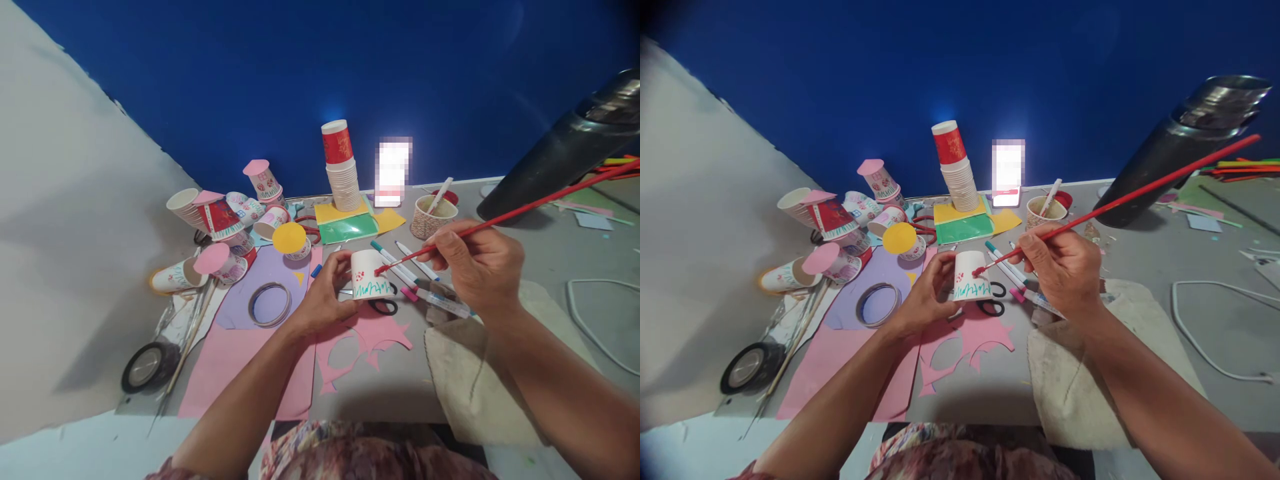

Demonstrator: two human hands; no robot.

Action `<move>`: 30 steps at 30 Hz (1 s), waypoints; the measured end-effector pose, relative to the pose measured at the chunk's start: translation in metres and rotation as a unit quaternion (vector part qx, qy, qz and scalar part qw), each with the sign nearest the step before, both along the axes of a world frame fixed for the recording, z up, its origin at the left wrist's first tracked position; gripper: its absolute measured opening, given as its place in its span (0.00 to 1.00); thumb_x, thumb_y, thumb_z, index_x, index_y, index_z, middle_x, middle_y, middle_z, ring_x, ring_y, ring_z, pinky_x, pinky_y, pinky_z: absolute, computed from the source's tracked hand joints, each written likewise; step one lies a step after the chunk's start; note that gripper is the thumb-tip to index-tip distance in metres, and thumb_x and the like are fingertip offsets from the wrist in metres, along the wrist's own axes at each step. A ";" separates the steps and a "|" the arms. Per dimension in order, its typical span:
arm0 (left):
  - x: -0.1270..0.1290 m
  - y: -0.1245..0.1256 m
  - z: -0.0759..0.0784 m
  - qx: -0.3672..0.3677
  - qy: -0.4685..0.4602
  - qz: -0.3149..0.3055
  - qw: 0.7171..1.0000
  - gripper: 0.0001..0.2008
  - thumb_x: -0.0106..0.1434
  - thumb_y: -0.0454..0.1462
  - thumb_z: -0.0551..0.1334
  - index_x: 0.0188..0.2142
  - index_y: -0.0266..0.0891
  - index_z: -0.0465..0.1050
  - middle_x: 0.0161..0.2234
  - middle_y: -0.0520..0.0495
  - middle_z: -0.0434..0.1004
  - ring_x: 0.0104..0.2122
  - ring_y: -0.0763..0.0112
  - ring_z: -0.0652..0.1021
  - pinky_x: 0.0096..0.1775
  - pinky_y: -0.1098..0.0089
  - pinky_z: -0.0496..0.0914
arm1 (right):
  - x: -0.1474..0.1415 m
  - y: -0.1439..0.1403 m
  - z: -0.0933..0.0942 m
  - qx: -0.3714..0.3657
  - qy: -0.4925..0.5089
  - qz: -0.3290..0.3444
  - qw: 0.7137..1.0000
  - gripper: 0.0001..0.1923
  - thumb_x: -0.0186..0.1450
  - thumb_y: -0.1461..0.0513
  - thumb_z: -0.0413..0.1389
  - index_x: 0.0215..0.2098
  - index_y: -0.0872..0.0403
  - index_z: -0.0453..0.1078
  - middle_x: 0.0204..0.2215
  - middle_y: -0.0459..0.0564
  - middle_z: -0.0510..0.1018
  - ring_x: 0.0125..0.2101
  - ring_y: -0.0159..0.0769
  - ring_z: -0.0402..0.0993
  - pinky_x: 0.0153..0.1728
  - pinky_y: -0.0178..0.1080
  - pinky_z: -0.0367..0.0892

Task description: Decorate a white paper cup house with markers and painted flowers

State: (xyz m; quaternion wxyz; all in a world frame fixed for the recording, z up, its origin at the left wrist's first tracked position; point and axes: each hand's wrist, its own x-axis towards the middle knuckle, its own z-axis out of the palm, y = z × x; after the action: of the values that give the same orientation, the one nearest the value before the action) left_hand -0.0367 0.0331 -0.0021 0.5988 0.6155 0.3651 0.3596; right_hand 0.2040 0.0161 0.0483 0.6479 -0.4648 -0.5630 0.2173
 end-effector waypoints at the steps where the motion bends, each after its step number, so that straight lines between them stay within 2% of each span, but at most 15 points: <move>1: 0.000 0.000 0.000 0.003 0.001 -0.001 1.000 0.38 0.51 0.28 0.71 0.59 0.46 0.63 0.65 0.38 0.72 0.68 0.46 0.71 0.65 0.50 0.67 | 0.000 0.000 0.000 -0.002 -0.002 0.001 1.000 0.08 0.67 0.60 0.64 0.29 0.51 0.77 0.19 0.43 0.81 0.15 0.28 0.71 0.16 0.32 0.68; 16: 0.001 0.001 -0.001 -0.017 -0.024 -0.009 1.000 0.38 0.50 0.28 0.71 0.59 0.46 0.62 0.66 0.38 0.71 0.68 0.48 0.71 0.65 0.51 0.67 | 0.003 0.000 -0.001 -0.005 -0.014 -0.011 1.000 0.10 0.68 0.60 0.65 0.29 0.53 0.77 0.19 0.45 0.82 0.16 0.27 0.71 0.18 0.31 0.69; 23: 0.002 0.000 0.001 -0.024 -0.044 -0.013 0.999 0.38 0.50 0.29 0.72 0.58 0.46 0.62 0.66 0.39 0.71 0.69 0.48 0.71 0.68 0.49 0.64 | 0.002 0.002 0.001 -0.002 -0.013 -0.013 1.000 0.10 0.68 0.59 0.64 0.29 0.53 0.77 0.19 0.44 0.82 0.16 0.27 0.70 0.17 0.31 0.68; 30: 0.001 0.000 0.003 -0.029 -0.046 -0.006 0.998 0.37 0.50 0.28 0.72 0.58 0.46 0.63 0.65 0.39 0.73 0.68 0.48 0.72 0.66 0.50 0.67 | 0.004 0.001 -0.002 -0.005 -0.007 -0.012 1.000 0.09 0.68 0.60 0.64 0.29 0.52 0.77 0.20 0.43 0.82 0.16 0.27 0.71 0.18 0.31 0.69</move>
State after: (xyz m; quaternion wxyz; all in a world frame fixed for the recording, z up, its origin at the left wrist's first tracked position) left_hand -0.0353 0.0332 0.0009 0.6349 0.5828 0.3437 0.3729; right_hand 0.2085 0.0172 0.0461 0.6440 -0.4761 -0.5611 0.2092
